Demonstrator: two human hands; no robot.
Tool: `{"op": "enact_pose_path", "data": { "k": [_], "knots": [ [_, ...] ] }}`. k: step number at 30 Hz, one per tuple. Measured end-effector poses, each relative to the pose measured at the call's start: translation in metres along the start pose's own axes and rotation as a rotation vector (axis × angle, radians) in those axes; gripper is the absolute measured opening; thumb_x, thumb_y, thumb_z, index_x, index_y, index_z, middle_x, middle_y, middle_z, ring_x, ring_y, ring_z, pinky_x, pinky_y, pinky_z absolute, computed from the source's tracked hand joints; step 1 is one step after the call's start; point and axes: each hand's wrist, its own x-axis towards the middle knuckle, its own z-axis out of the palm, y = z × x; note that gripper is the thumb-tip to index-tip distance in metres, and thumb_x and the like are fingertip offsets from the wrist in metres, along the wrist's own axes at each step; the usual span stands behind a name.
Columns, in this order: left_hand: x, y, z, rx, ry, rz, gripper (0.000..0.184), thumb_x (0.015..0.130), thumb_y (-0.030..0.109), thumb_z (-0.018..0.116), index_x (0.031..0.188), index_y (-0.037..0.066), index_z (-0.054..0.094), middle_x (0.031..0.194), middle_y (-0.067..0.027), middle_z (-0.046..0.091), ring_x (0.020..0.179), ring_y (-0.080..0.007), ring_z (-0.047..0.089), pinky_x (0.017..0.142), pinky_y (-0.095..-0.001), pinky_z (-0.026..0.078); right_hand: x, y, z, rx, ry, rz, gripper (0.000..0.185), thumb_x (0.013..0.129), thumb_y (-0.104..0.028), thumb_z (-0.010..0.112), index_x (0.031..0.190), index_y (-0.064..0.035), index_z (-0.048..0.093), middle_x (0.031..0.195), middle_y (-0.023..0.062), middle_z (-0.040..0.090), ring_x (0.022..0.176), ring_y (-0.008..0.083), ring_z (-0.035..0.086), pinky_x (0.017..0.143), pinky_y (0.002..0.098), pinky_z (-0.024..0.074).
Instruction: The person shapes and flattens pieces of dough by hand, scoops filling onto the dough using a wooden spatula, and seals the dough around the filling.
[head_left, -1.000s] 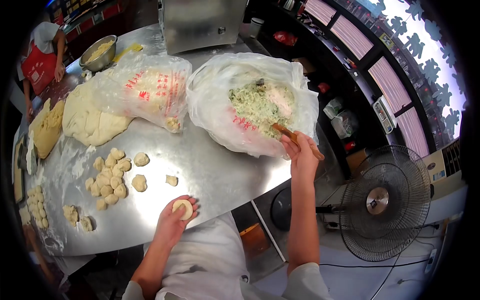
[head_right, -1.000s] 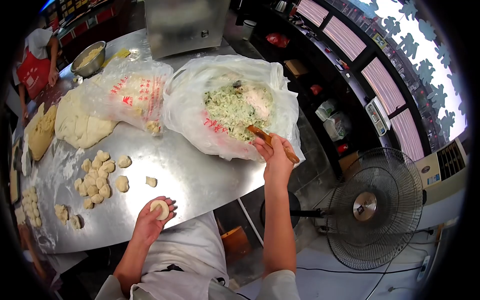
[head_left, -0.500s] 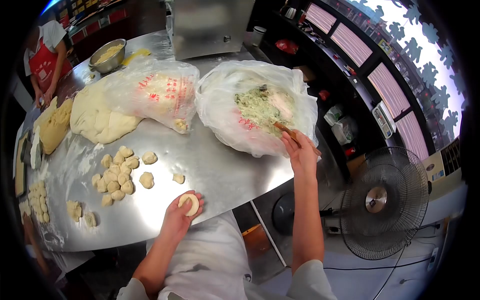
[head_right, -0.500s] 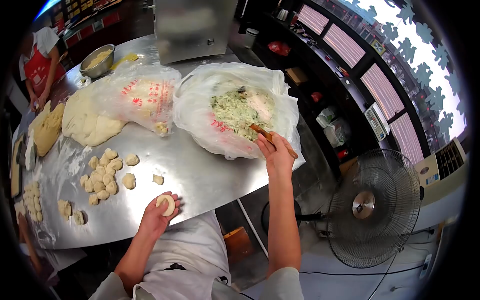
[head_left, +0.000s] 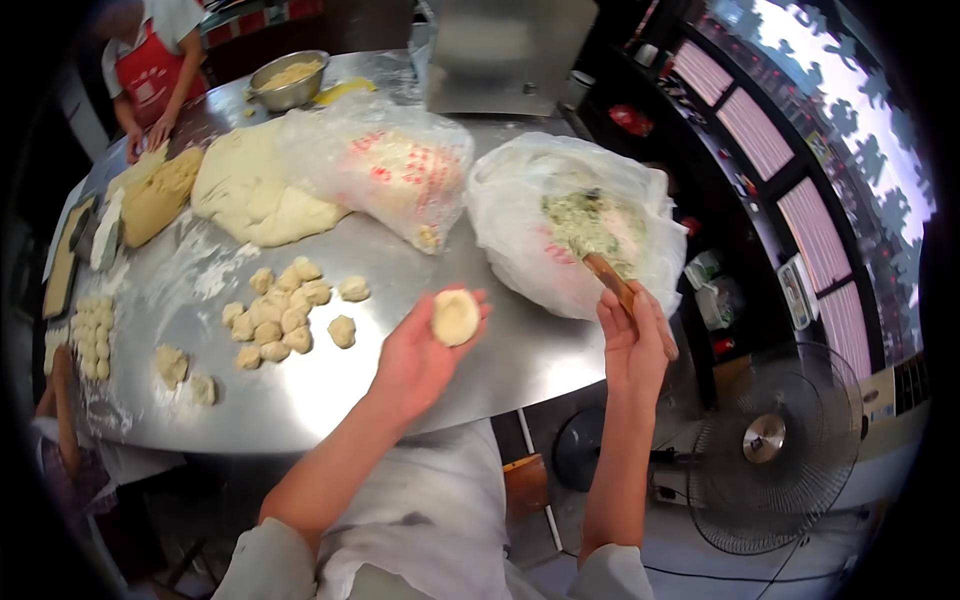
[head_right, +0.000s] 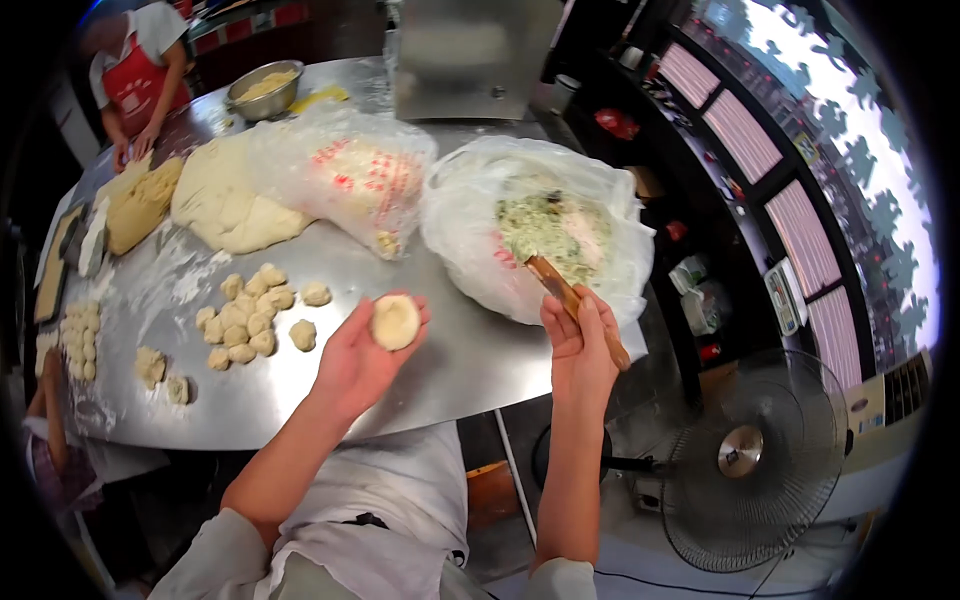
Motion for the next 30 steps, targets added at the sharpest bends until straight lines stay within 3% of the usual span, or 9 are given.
{"op": "enact_pose_path", "data": {
  "k": [3,4,7,8,19,22,24,26,30],
  "knots": [
    [0.01,-0.002,0.016,-0.09,0.03,0.018,0.044,0.115,0.035,0.042,0.137,-0.001,0.053,0.144,-0.0204,0.056,0.139,-0.0356,0.052,0.121,-0.0472,0.04,-0.049,0.024,0.041,-0.253,-0.11,-0.159,0.022,0.109,-0.01,0.053,0.123,0.0062,0.057,0.111,0.0206,0.072,0.098,0.0272,0.076,0.095,0.0393,0.0612],
    [0.009,-0.002,0.018,-0.103,0.035,0.029,0.044,0.115,0.036,0.042,0.136,0.0,0.052,0.142,-0.0197,0.057,0.138,-0.0355,0.053,0.121,-0.0469,0.041,-0.065,0.034,0.049,-0.379,-0.135,-0.185,0.019,0.104,-0.003,0.06,0.12,0.0068,0.061,0.111,0.0197,0.073,0.1,0.028,0.075,0.095,0.0392,0.0594],
    [0.007,0.003,0.016,-0.151,-0.032,0.04,0.043,0.115,0.037,0.041,0.135,0.0,0.051,0.137,-0.018,0.058,0.134,-0.0339,0.055,0.12,-0.0457,0.043,-0.092,0.068,0.059,-1.023,-0.551,-0.853,0.031,0.084,0.01,0.075,0.113,0.0027,0.072,0.117,0.0213,0.074,0.101,0.0346,0.073,0.092,0.0382,0.0582],
    [0.001,0.007,0.016,-0.114,0.039,0.055,0.042,0.115,0.036,0.042,0.135,0.0,0.05,0.136,-0.0178,0.058,0.133,-0.0334,0.055,0.12,-0.0451,0.043,-0.099,0.081,0.061,-1.008,-0.628,-0.906,0.032,0.083,0.008,0.077,0.114,0.0011,0.074,0.123,0.0229,0.072,0.103,0.0351,0.072,0.091,0.0381,0.0582],
    [-0.026,0.033,-0.016,-0.174,0.181,0.231,0.043,0.115,0.036,0.041,0.137,0.0,0.049,0.136,-0.018,0.057,0.132,-0.0333,0.056,0.122,-0.0461,0.042,-0.126,0.097,0.077,-0.94,-0.803,-0.787,0.032,0.082,0.007,0.079,0.113,0.0009,0.075,0.118,0.0183,0.075,0.111,0.033,0.072,0.098,0.0417,0.056],
    [-0.031,0.045,-0.022,-0.175,0.18,0.269,0.047,0.115,0.038,0.038,0.141,0.0,0.047,0.138,-0.0179,0.057,0.134,-0.0343,0.054,0.122,-0.0473,0.04,-0.134,0.088,0.076,-0.779,-0.686,-0.393,0.029,0.089,0.01,0.069,0.117,0.0016,0.072,0.115,0.0175,0.076,0.11,0.031,0.073,0.102,0.0422,0.0539],
    [-0.034,0.048,-0.025,-0.166,0.183,0.283,0.048,0.116,0.039,0.036,0.143,0.0,0.046,0.139,-0.0177,0.056,0.135,-0.0344,0.052,0.122,-0.0478,0.039,-0.138,0.09,0.08,-0.535,-0.449,-0.169,0.021,0.106,0.0,0.05,0.123,0.0057,0.06,0.117,0.021,0.073,0.107,0.0282,0.073,0.103,0.0411,0.0537],
    [-0.035,0.045,-0.029,-0.17,0.17,0.279,0.049,0.116,0.039,0.035,0.145,0.001,0.046,0.14,-0.0176,0.055,0.136,-0.034,0.051,0.122,-0.0481,0.038,-0.135,0.093,0.091,-0.169,-0.313,0.018,0.02,0.108,-0.006,0.049,0.122,0.0067,0.057,0.12,0.0212,0.07,0.107,0.0278,0.073,0.102,0.0414,0.055],
    [-0.041,0.039,-0.026,-0.128,0.179,0.279,0.047,0.116,0.036,0.036,0.146,0.001,0.045,0.142,-0.0178,0.053,0.137,-0.034,0.05,0.122,-0.0481,0.037,-0.134,0.12,0.087,-0.197,-0.31,0.114,0.023,0.11,-0.01,0.05,0.124,0.0066,0.056,0.12,0.0208,0.066,0.105,0.0303,0.073,0.103,0.0431,0.0562]
  ]
}}
